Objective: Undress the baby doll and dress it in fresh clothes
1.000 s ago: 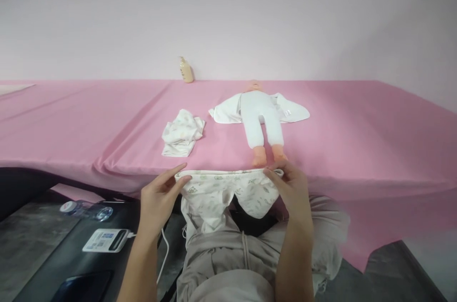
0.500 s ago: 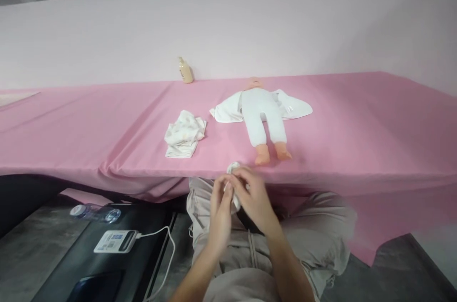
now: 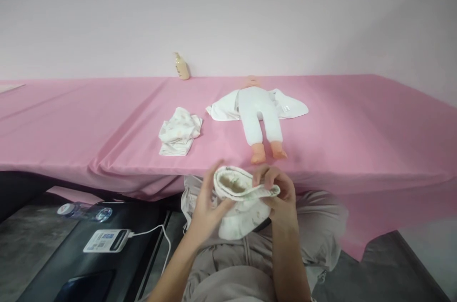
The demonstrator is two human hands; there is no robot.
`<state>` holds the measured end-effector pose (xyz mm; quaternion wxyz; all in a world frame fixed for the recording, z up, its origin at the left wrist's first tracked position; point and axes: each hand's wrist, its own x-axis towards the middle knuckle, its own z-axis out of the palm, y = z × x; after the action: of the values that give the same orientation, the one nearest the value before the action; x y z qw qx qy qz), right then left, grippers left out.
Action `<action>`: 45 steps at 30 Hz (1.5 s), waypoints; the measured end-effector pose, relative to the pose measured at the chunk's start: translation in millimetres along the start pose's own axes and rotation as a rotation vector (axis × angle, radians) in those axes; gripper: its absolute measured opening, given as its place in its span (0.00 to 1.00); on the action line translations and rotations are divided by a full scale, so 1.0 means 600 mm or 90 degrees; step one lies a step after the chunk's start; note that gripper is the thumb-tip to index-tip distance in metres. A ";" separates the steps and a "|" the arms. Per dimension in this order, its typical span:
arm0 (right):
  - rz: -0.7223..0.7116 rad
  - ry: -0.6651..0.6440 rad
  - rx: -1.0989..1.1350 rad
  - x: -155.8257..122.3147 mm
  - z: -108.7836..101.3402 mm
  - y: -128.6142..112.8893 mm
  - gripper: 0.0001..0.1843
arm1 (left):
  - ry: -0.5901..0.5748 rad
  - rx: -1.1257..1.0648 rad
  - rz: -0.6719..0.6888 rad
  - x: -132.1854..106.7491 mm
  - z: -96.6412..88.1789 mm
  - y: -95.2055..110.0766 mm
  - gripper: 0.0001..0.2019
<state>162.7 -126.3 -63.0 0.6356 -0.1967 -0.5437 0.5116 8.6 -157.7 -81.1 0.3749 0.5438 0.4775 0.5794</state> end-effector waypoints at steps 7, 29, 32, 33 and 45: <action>0.188 -0.160 -0.202 0.020 -0.002 -0.008 0.18 | 0.058 0.033 0.007 0.013 -0.004 0.011 0.08; 0.362 0.379 0.131 0.023 -0.033 -0.023 0.19 | -0.299 -0.246 -0.443 -0.047 -0.076 -0.039 0.36; 0.349 0.381 0.067 0.023 -0.040 -0.010 0.21 | -0.534 -0.082 -0.378 -0.037 -0.083 -0.037 0.35; 0.333 0.389 0.041 0.022 -0.043 -0.005 0.21 | -0.560 -0.044 -0.367 -0.036 -0.081 -0.040 0.33; 0.024 -0.581 -0.381 -0.009 -0.010 -0.054 0.26 | -0.033 -0.404 -0.531 -0.017 -0.033 0.013 0.30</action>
<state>182.9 -141.9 -41.2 0.2419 -0.1371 -0.8825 0.3793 -9.2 -172.4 -75.7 0.7319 0.1812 0.4450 0.4832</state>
